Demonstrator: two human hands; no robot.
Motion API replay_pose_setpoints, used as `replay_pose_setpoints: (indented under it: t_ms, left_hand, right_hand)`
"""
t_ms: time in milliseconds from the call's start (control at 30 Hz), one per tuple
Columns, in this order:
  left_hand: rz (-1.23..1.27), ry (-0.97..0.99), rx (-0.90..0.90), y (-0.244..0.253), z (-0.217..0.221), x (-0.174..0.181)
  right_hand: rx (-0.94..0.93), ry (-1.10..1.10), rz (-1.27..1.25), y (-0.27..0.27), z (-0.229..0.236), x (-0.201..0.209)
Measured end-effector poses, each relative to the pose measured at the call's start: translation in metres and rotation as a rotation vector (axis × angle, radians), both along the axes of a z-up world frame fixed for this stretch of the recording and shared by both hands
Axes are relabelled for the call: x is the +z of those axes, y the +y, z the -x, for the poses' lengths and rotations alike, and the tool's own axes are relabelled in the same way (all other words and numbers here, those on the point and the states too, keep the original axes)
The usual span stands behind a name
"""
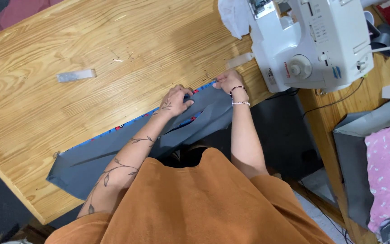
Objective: The person folds a piece of gray fabric with a patterned edge on a wooden table and secures the folded edge using pins. They repeatedly adjust the fabric and insert pins along the seam to hold the layers in place.
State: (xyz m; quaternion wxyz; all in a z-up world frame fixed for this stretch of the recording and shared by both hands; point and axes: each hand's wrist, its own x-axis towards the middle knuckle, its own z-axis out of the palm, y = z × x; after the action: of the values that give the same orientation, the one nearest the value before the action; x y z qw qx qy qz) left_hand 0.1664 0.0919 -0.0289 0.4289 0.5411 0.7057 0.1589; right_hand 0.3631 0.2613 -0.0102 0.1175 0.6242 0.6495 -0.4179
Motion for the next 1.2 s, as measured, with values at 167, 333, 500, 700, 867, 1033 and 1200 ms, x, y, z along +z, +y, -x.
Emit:
replay_pose_setpoints:
  t_ms: [167,333,500,700,867,1033,1200]
  left_hand:
    - [-0.055,-0.098,0.065,0.035,-0.029,-0.016]
    - [-0.015,-0.356,0.101,0.064,-0.061,-0.019]
    - [-0.018,-0.372,0.137,0.069,-0.075,-0.006]
    - [-0.046,-0.343,0.177,0.057,-0.073,0.003]
    - [-0.047,-0.368,0.217,0.058,-0.073,-0.004]
    - [-0.070,-0.269,0.170,0.064,-0.078,-0.015]
    - [-0.043,-0.396,0.217,0.065,-0.075,0.000]
  right_hand:
    - [-0.105,0.407,0.078,-0.010,-0.038,-0.012]
    - [-0.233,0.581,0.027,-0.031,-0.064,-0.019]
    - [-0.252,0.556,-0.040,-0.039,-0.046,0.031]
    - [-0.064,0.414,-0.185,-0.021,-0.031,0.033]
    - [0.006,0.494,-0.244,0.015,-0.017,0.031]
    - [-0.173,0.613,-0.244,0.028,0.007,0.047]
    - [0.053,0.155,-0.030,0.009,-0.016,0.039]
